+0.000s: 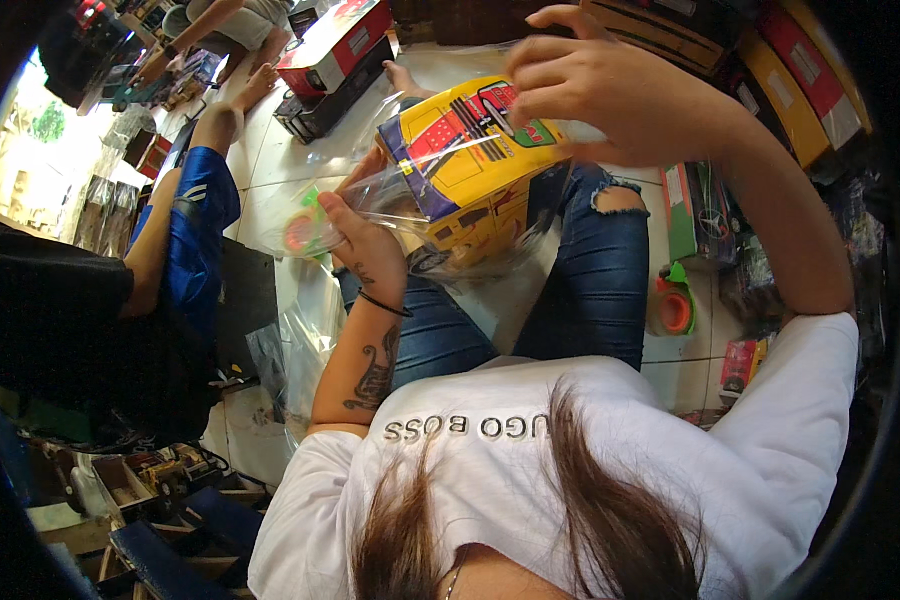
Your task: The person sits on the floor and wraps several toy boxes in clear plastic bags, sealing each with tape. They handle multiple boxes, including a green and a yellow one, placing each wrapped item aside.
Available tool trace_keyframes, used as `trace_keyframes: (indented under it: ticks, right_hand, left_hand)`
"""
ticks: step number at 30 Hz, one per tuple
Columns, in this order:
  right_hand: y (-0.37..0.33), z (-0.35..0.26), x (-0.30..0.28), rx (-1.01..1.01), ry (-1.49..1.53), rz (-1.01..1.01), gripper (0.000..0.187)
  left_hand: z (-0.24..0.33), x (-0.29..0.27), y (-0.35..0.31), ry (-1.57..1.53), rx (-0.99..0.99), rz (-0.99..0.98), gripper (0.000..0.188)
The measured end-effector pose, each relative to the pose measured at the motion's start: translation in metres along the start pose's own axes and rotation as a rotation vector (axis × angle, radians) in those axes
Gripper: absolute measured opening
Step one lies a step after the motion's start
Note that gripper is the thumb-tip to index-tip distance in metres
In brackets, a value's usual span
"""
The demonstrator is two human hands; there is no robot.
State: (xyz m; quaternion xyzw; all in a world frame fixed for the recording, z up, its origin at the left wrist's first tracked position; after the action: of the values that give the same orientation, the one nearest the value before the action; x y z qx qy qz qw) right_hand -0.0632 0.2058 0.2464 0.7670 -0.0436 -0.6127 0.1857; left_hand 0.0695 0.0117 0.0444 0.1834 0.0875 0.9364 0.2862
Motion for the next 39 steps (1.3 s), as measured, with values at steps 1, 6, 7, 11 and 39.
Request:
trace_keyframes:
  ticks: [1,6,7,11,39]
  right_hand:
    - [-0.002,0.005,0.004,-0.052,-0.045,-0.021,0.012]
    - [-0.015,0.029,-0.01,0.147,0.474,0.753,0.016]
    - [-0.022,0.035,-0.01,0.242,0.638,0.918,0.017]
    - [-0.06,0.045,0.13,0.804,0.853,0.899,0.039]
    - [-0.036,-0.019,0.08,0.259,0.203,0.535,0.112]
  left_hand:
    - [-0.002,0.0,0.003,0.019,0.005,0.019,0.056]
    - [-0.012,-0.023,0.022,-0.14,-0.138,-0.05,0.057]
    - [-0.013,-0.034,0.025,-0.172,-0.168,-0.021,0.058]
    - [-0.025,-0.086,0.035,-0.32,-0.226,-0.041,0.059]
    - [0.022,-0.016,-0.023,-0.029,0.023,-0.16,0.062]
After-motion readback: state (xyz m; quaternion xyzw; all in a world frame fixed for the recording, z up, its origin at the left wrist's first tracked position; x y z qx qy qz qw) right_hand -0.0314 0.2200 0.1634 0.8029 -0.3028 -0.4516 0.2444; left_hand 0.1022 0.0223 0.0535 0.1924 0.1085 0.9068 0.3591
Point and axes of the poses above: each hand's wrist, its own y-axis towards the middle knuckle, its own x-axis out of the palm, z = x × y, the point moved 1 cm from there along y, towards the middle knuckle, and after that the axes turned 9 degrees about y, right-handed, at the moved point
